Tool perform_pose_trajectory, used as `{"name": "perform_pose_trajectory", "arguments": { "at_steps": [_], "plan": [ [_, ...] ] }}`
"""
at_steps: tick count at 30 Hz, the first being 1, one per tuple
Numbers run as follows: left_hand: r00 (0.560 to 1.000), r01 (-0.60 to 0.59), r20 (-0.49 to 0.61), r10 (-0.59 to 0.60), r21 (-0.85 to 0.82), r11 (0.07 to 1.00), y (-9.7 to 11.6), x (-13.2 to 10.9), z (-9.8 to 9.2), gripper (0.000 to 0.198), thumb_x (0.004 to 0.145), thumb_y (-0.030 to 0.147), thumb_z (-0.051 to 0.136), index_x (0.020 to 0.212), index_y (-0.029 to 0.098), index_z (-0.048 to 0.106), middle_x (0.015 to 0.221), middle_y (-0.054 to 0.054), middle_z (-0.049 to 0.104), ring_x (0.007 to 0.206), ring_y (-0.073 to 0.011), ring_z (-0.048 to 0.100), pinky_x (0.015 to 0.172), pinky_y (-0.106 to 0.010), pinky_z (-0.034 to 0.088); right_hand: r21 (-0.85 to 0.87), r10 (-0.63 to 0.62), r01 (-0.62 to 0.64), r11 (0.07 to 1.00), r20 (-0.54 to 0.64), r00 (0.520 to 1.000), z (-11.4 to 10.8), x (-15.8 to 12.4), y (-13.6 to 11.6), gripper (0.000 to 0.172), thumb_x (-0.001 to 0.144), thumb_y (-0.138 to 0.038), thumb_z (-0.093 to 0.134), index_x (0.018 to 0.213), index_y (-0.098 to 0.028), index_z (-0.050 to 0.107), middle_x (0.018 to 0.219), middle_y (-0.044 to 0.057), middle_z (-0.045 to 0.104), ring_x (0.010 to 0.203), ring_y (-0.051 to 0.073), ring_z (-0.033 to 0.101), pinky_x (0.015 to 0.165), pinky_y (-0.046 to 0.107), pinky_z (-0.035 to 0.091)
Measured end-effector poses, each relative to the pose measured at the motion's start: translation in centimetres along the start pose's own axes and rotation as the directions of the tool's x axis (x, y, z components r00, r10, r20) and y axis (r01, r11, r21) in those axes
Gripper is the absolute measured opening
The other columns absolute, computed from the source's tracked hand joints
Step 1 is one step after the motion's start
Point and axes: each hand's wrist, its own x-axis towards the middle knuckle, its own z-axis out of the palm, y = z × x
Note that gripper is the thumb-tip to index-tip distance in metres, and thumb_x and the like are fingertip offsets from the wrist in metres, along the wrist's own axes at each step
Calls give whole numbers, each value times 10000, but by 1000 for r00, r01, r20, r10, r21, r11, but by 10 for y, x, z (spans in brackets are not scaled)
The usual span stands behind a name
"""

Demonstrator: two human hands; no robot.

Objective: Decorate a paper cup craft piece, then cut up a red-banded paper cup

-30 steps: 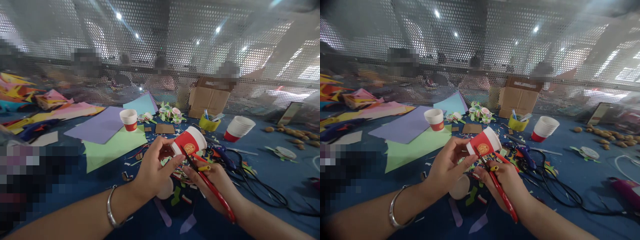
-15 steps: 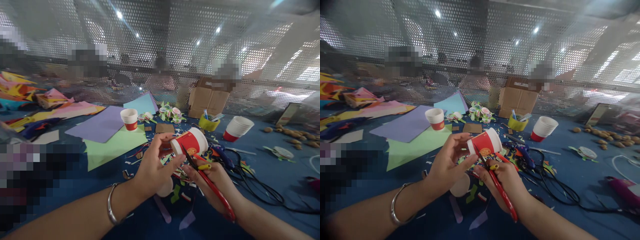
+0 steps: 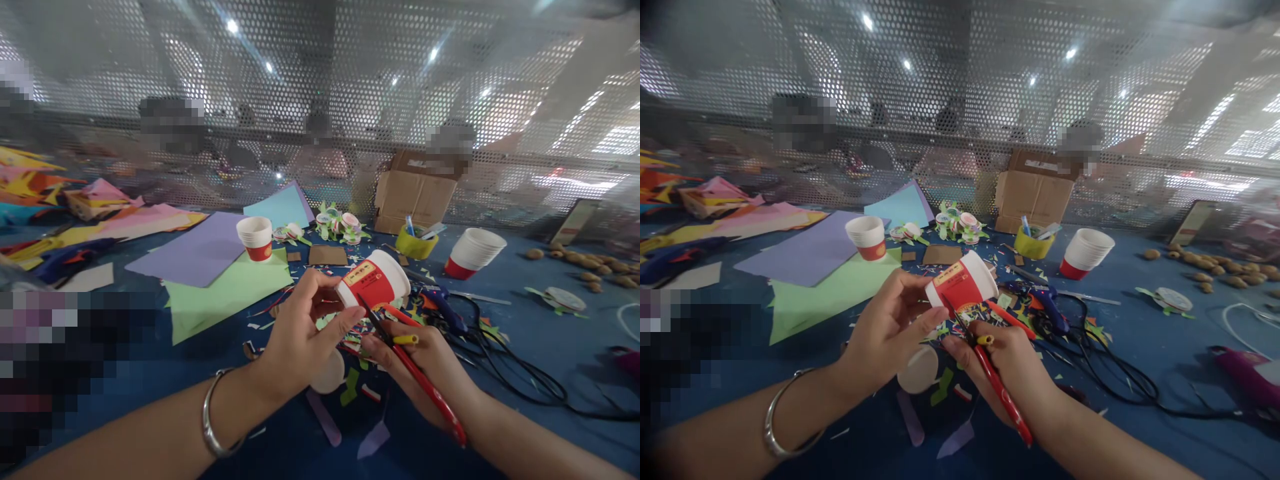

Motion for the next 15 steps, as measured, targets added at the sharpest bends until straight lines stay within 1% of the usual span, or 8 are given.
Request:
{"name": "perform_pose_trajectory", "arguments": {
  "at_steps": [3,5,7,9,11,12,13,15],
  "plan": [
    [1000,12,13,-13,43,999,1,-1,1,314,877,356,735,1059,208,527,1059,-94,717,958,-216,723,854,-364,593,7,25,-25,1000,-20,999,0,-1,0,402,911,-559,605,729,-205,660,724,45,671,687,200,654,570,257,539],
    [999,23,21,-24,58,998,1,-2,3,326,869,365,741,1050,207,522,1037,-91,713,942,-219,724,830,-362,594,4,35,-35,999,-35,999,1,-1,0,431,908,-567,605,677,-204,618,807,59,700,726,200,659,607,261,546],
    [999,23,21,-24,61,998,0,-3,4,332,872,374,737,1057,208,517,1038,-93,706,940,-220,723,829,-371,596,-10,25,-26,1000,-40,999,1,-1,0,435,910,-573,600,687,-200,619,862,70,715,759,201,660,642,266,549],
    [1000,0,20,-2,80,997,-1,-4,3,329,888,377,722,1082,210,516,1060,-99,694,955,-219,715,855,-389,597,-50,13,-15,999,-46,999,1,-1,0,417,914,-575,595,753,-196,661,820,60,707,715,190,644,619,263,533],
    [997,-77,22,75,174,982,-2,-4,1,324,903,371,708,1119,212,525,1090,-103,670,989,-221,696,885,-404,590,-88,2,-7,996,-57,998,1,-2,1,407,914,-577,596,801,-198,691,724,36,673,633,173,610,559,253,502],
    [990,-141,34,137,253,957,-3,-4,-1,321,909,359,703,1138,214,531,1105,-105,657,1021,-226,680,908,-415,581,-96,-2,-3,995,-61,998,0,-2,1,406,914,-578,596,798,-201,693,687,27,654,605,167,596,535,247,488],
    [976,-216,56,210,343,914,-3,-4,-3,314,915,341,698,1152,216,536,1122,-106,648,1061,-234,660,936,-428,566,-92,-7,1,996,-63,998,0,-2,1,410,914,-578,595,780,-203,688,664,21,641,588,164,588,518,243,479],
    [929,-363,126,348,488,794,-3,-3,-6,291,920,297,692,1160,222,544,1153,-107,642,1140,-252,619,995,-458,529,-62,-12,8,998,-60,998,0,-3,1,416,921,-574,585,756,-204,679,656,22,637,582,163,589,511,239,478]
  ]
}}
